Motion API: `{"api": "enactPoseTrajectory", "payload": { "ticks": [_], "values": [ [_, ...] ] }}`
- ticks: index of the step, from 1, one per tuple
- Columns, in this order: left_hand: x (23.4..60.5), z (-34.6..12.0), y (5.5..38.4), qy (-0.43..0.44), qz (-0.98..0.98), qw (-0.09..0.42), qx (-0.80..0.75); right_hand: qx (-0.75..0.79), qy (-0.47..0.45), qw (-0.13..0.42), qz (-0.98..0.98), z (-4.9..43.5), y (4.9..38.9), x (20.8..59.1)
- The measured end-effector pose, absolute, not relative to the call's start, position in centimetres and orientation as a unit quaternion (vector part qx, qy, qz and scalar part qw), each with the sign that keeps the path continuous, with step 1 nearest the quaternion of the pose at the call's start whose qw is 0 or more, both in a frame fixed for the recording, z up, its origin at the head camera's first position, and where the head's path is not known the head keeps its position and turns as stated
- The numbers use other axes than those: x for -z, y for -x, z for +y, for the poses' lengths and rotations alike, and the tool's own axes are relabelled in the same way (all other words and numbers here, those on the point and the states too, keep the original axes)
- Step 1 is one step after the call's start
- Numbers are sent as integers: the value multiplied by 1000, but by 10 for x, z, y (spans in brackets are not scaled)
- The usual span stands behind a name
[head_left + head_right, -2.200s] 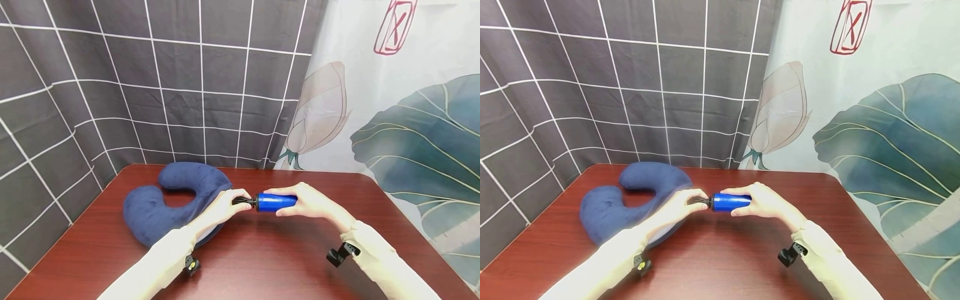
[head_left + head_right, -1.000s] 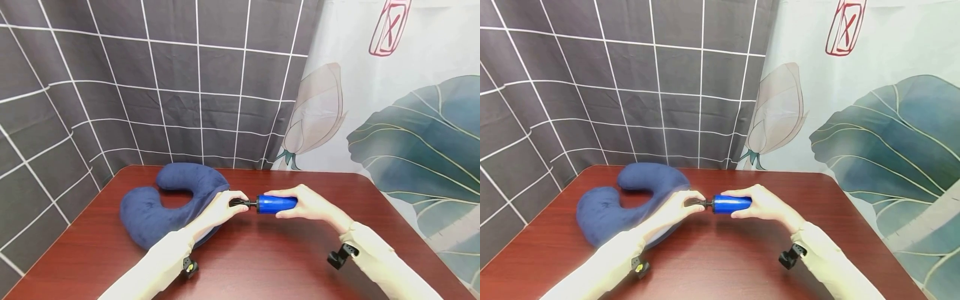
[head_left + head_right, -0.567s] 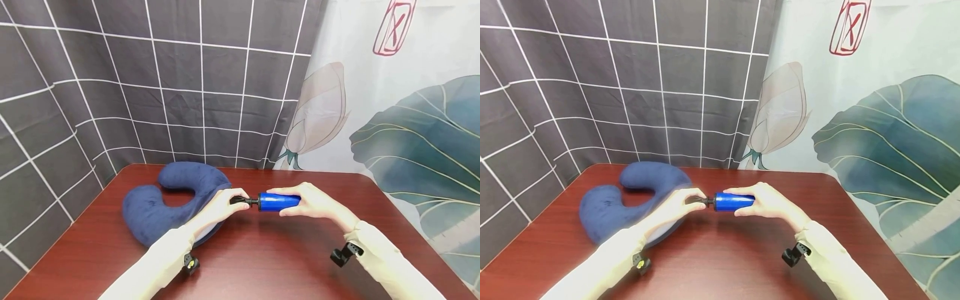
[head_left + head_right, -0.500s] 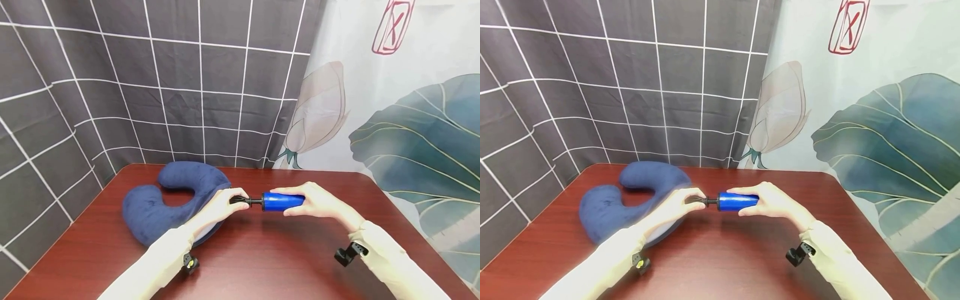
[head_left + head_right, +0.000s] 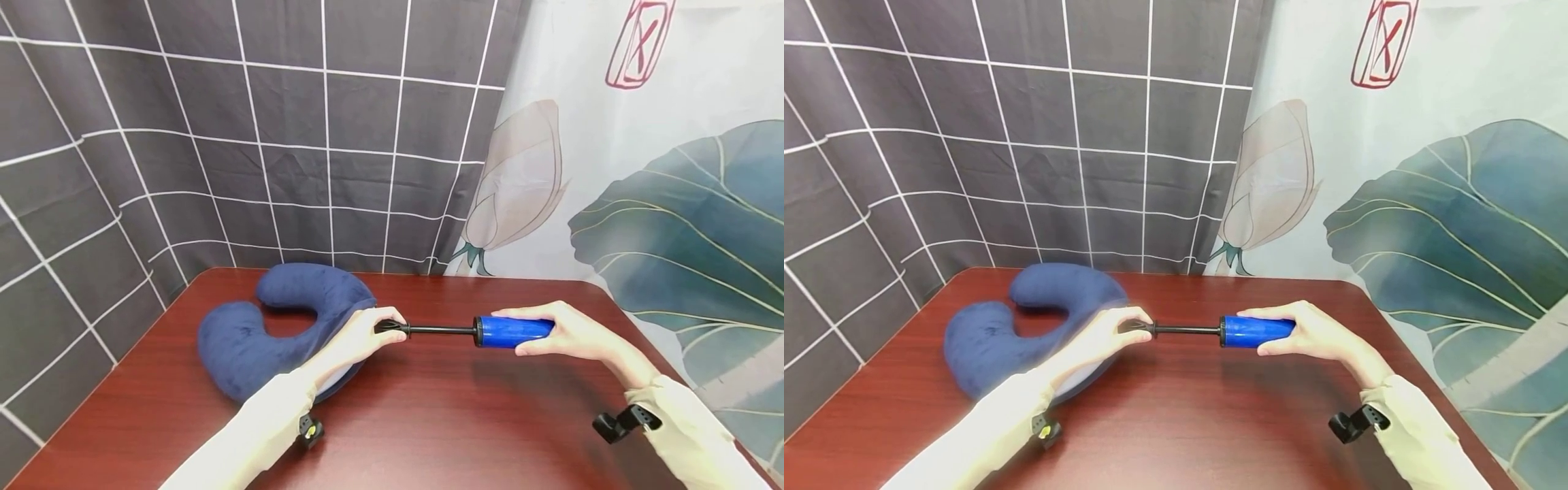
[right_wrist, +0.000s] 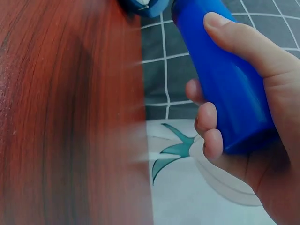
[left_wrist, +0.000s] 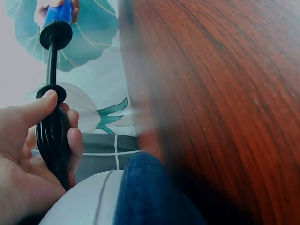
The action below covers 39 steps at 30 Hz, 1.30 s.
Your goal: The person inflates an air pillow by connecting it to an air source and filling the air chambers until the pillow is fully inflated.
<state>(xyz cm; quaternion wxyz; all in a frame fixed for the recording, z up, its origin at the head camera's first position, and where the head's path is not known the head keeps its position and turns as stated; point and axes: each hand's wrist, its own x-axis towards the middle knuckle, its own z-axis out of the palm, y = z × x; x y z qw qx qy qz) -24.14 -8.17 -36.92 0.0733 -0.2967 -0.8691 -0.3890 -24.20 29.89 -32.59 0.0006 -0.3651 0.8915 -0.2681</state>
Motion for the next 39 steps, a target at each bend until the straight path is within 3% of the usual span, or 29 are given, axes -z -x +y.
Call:
{"api": "enactPoseTrajectory", "payload": {
  "ticks": [20, 30, 39],
  "values": [
    [369, -79, 242, 290, -867, 59, 400, 254, 400, -1, 881, 201, 257, 341],
    [367, -82, 241, 292, -864, 68, 404, 232, 406, -20, 884, 218, 256, 330],
    [369, -83, 241, 297, -868, 79, 390, 256, 377, -5, 890, 271, 249, 325]
  ]
}}
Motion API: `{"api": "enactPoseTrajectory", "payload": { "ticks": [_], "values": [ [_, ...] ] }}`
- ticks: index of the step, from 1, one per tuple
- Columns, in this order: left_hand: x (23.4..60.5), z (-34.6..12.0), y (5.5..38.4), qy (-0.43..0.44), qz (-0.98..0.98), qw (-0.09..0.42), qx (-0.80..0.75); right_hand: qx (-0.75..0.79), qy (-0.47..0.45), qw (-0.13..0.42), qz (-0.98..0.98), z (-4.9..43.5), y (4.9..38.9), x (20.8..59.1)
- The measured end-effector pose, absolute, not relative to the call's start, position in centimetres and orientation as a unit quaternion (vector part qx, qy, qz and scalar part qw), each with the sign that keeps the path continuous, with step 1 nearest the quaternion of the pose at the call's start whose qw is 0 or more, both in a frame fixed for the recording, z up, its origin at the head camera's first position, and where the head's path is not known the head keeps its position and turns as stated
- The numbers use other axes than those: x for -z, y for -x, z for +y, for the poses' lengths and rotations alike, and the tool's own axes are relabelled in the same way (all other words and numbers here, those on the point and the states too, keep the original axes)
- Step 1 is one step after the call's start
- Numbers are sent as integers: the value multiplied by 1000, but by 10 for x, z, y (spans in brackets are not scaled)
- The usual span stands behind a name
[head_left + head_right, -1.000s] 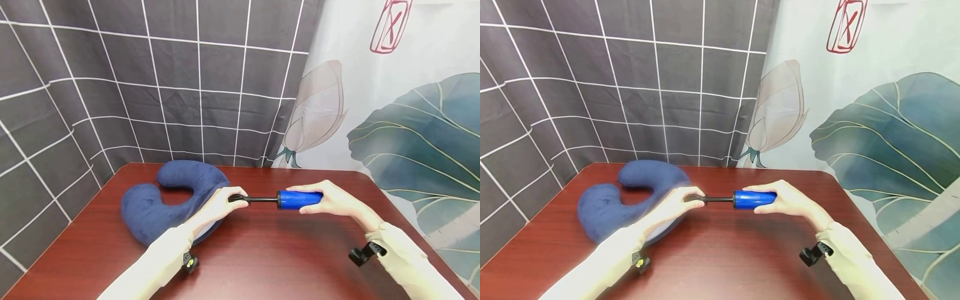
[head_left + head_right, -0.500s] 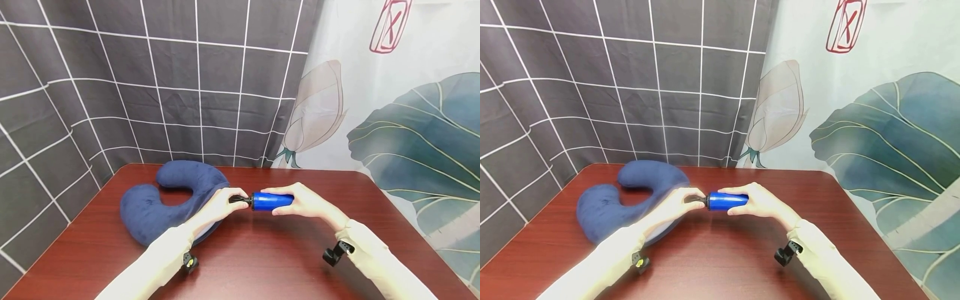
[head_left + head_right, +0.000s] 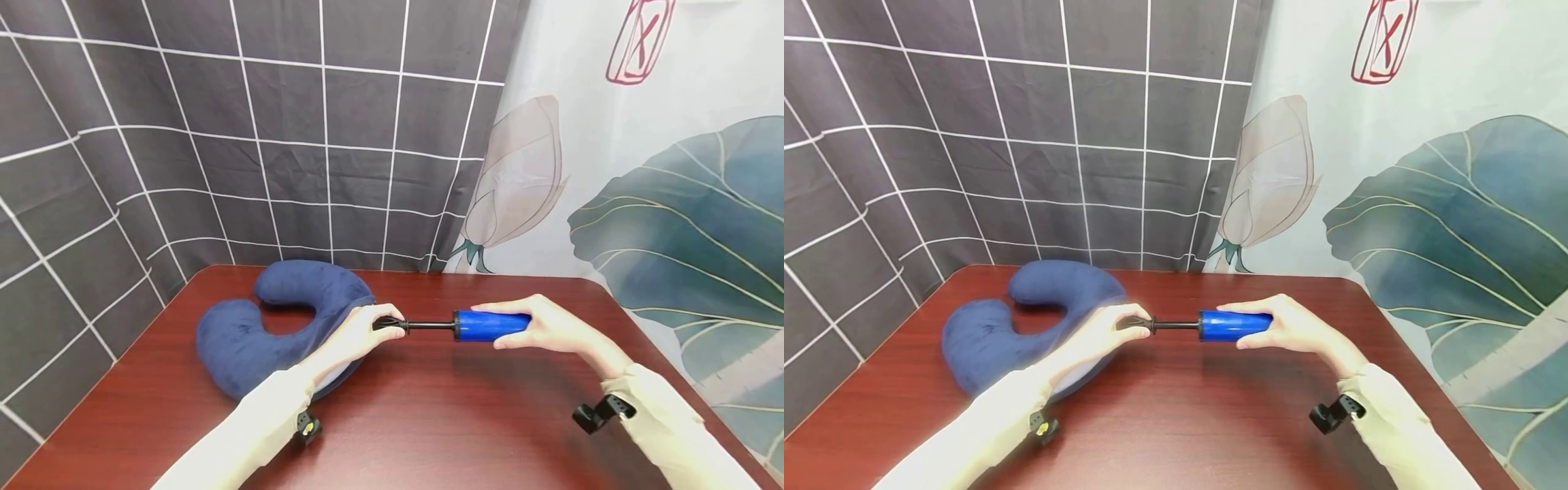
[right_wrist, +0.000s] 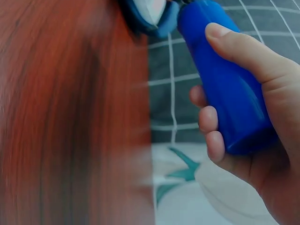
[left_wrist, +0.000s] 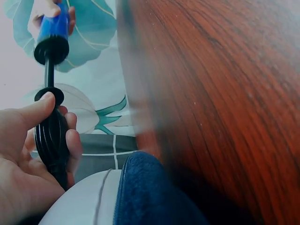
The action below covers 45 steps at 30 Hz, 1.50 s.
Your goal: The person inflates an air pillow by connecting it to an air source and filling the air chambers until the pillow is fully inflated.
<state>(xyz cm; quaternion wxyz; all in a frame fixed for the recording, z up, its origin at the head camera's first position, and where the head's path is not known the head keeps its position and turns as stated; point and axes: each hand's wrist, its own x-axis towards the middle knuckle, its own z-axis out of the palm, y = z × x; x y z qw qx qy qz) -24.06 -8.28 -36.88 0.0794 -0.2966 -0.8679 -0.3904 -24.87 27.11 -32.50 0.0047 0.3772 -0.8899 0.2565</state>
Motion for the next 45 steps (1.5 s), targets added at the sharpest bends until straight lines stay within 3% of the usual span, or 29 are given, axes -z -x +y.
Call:
{"api": "enactPoseTrajectory", "payload": {
  "ticks": [5, 12, 30, 45],
  "values": [
    [368, -83, 241, 297, -868, 78, 391, -259, -359, 1, -897, 297, 242, 318],
    [367, -82, 242, 290, -872, 77, 387, -251, -357, 11, -900, 296, 245, 317],
    [368, -82, 238, 277, -876, 77, 388, -237, -402, 40, -883, 196, 262, 343],
    [365, -81, 240, 289, -867, 82, 397, -256, -381, 1, -888, 252, 256, 320]
  ]
}}
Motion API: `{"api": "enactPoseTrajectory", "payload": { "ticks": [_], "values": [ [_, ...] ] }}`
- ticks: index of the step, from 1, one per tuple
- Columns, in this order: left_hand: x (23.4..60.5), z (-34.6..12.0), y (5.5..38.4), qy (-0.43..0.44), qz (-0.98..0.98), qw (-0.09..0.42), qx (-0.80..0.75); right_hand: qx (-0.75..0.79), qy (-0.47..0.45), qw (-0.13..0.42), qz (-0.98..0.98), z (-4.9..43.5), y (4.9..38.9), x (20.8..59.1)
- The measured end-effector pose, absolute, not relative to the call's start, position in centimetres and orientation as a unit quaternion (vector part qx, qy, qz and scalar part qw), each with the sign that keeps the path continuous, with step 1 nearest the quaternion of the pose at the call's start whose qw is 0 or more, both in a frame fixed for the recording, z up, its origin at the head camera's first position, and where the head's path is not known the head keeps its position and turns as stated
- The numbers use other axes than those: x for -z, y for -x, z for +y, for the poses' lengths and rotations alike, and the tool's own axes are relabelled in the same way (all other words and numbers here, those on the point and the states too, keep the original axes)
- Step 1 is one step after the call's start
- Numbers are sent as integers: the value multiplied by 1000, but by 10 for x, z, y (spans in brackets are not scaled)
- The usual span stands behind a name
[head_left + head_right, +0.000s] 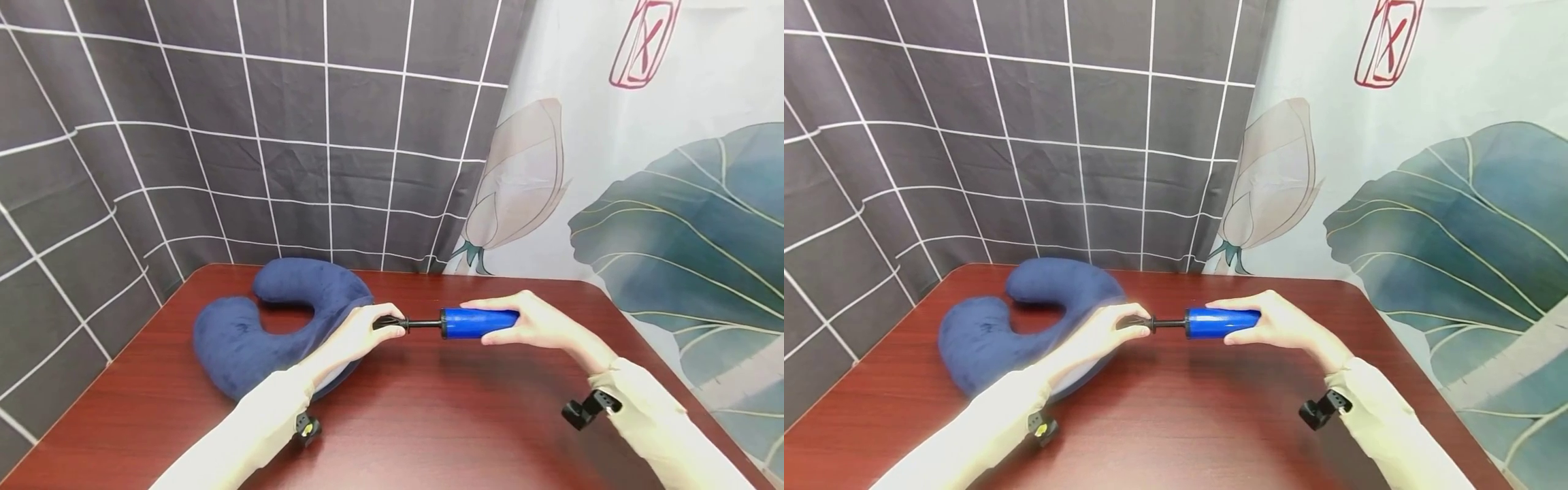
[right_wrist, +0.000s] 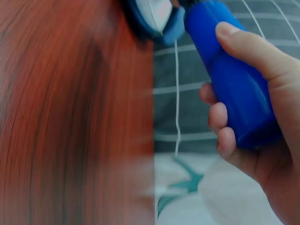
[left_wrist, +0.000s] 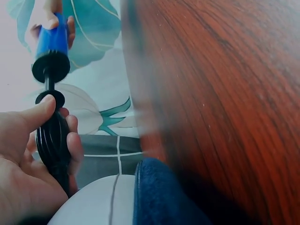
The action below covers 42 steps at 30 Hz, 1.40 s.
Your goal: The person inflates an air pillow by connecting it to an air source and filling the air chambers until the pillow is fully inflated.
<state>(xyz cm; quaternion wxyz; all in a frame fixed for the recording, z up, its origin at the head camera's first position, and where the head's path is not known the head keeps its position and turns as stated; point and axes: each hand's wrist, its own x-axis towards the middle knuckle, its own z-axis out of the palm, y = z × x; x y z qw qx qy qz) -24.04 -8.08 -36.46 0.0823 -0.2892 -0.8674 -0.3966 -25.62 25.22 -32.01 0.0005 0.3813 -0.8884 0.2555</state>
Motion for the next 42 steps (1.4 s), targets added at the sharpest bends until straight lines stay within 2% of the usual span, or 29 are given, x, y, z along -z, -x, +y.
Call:
{"api": "enactPoseTrajectory", "payload": {
  "ticks": [7, 13, 19, 26, 32, 39, 42],
  "values": [
    [362, -78, 237, 296, -864, 77, 401, -254, -345, 25, -903, 300, 243, 312],
    [358, -74, 233, 294, -864, 68, 404, -220, -347, 58, -910, 311, 233, 298],
    [352, -70, 230, 280, -870, 38, 405, -228, -333, 45, -914, 314, 227, 287],
    [352, -67, 234, 285, -867, 38, 407, -239, -333, 28, -912, 315, 228, 286],
    [353, -64, 237, 285, -865, 51, 409, -253, -321, 26, -912, 300, 237, 297],
    [355, -60, 237, 281, -871, 66, 397, -311, -351, -26, -883, 246, 251, 323],
    [356, -58, 238, 282, -874, 58, 390, -310, -361, -25, -879, 230, 252, 329]
  ]
}}
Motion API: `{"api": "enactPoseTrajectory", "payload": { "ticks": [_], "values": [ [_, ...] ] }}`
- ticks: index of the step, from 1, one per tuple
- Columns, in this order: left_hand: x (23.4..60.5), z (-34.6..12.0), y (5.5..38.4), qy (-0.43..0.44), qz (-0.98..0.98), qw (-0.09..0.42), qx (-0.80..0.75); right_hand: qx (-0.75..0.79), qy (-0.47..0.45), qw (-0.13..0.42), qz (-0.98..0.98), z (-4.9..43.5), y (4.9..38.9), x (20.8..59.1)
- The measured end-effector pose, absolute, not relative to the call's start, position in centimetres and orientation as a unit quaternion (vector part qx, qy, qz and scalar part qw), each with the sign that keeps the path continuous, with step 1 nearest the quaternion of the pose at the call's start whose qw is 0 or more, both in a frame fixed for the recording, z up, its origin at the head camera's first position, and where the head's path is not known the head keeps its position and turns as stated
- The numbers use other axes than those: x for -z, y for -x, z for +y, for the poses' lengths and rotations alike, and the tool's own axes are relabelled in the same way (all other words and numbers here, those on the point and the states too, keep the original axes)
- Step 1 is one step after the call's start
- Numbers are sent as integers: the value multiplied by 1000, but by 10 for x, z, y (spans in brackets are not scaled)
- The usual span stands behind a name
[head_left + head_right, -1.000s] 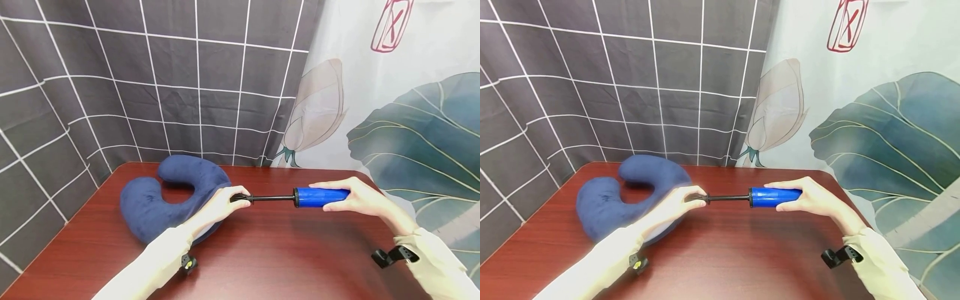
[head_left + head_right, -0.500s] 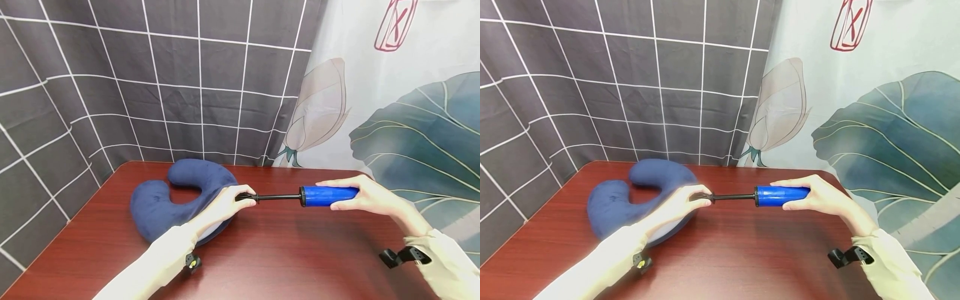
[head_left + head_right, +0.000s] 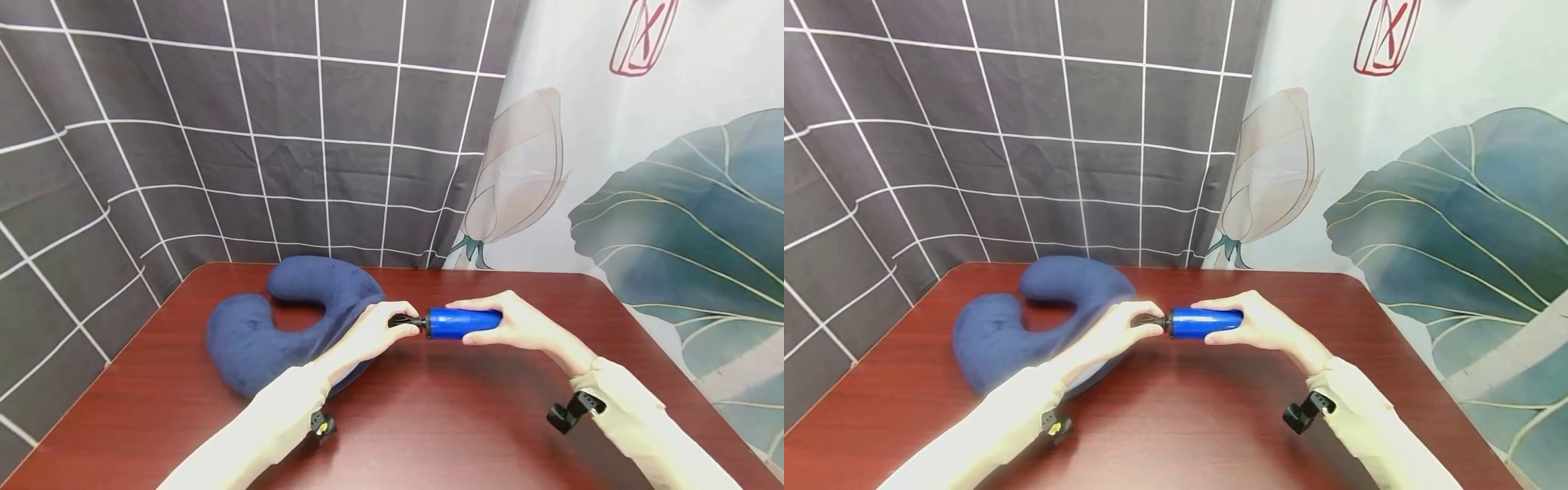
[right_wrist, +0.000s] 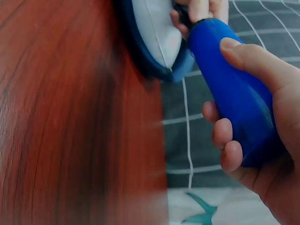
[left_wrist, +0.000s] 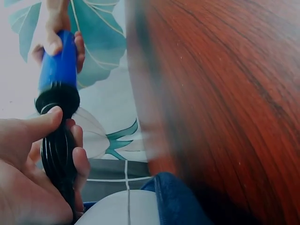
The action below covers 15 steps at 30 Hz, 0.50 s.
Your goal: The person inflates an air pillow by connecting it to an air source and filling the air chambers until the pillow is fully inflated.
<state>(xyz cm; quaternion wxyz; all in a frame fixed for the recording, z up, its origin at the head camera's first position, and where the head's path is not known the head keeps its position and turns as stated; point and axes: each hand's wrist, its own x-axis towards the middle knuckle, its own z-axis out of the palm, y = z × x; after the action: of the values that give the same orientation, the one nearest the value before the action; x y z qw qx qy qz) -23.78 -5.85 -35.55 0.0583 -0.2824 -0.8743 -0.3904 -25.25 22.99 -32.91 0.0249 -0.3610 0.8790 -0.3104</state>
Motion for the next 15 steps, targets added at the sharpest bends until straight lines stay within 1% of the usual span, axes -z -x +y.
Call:
{"api": "enactPoseTrajectory", "payload": {
  "ticks": [4, 10, 15],
  "values": [
    [353, -60, 239, 286, -878, 59, 378, 293, 376, 9, 879, 221, 255, 329],
    [350, -60, 239, 288, -891, 56, 347, 276, 381, 26, 882, 222, 257, 330],
    [349, -62, 242, 297, -895, 61, 328, 224, 394, 29, 891, 219, 256, 323]
  ]
}}
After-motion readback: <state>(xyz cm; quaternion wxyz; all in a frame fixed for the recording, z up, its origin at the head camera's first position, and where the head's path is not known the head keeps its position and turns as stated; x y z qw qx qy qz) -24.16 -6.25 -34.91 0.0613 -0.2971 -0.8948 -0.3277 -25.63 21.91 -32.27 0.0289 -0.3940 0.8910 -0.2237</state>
